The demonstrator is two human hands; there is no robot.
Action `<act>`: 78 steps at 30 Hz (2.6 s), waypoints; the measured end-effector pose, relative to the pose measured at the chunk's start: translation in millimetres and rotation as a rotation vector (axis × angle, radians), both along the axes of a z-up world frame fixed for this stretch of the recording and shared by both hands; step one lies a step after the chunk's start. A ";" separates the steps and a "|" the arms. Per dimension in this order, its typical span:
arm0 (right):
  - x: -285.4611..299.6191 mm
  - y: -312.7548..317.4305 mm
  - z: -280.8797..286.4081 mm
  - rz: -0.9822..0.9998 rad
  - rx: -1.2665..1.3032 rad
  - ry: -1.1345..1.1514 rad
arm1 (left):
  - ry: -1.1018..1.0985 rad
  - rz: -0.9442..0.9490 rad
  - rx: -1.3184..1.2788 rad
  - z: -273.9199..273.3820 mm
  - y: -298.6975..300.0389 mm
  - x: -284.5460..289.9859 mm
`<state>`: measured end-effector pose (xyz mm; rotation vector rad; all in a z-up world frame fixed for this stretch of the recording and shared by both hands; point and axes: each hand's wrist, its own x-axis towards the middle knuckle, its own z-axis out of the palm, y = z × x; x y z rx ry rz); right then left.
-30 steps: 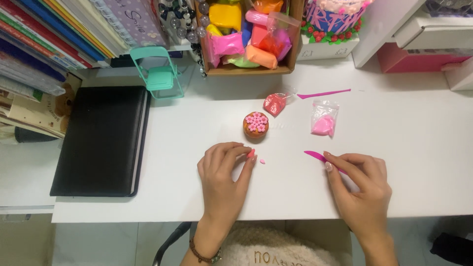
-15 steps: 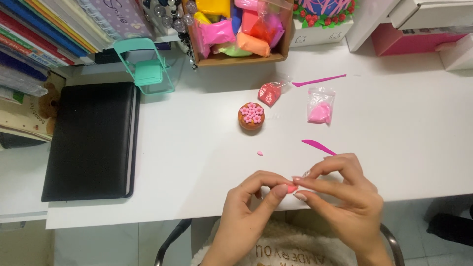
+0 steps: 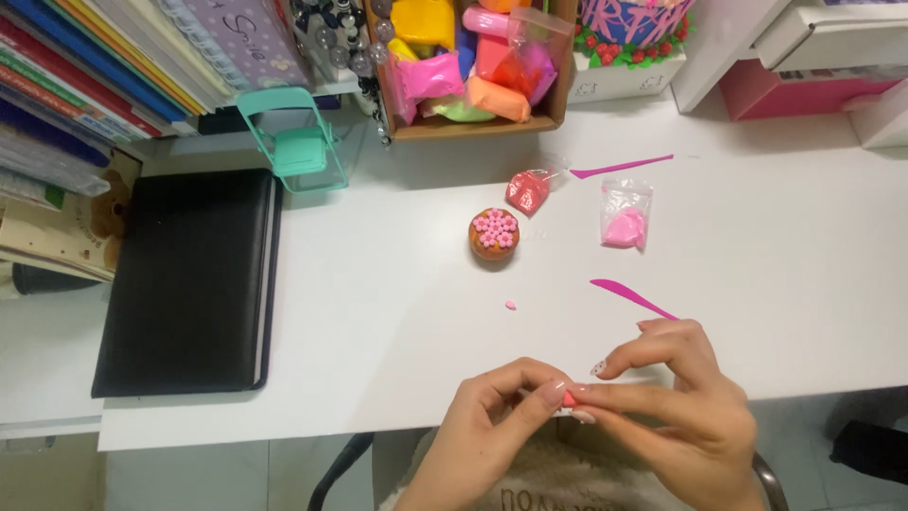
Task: Decorating a miniature donut with small pieces of pink clay
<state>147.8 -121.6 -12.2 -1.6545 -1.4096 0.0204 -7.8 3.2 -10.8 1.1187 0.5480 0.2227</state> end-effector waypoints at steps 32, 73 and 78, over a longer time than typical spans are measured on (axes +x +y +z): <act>-1.9 16.3 -29.3 -0.423 -0.175 0.699 | 0.046 0.238 -0.061 -26.6 29.0 -4.2; 1.3 21.6 -39.3 -0.287 -0.173 -0.235 | 0.266 0.491 1.137 -45.1 56.9 3.9; -0.8 26.6 -33.1 -0.333 -0.191 -0.065 | 0.228 0.525 1.155 -41.5 54.8 5.0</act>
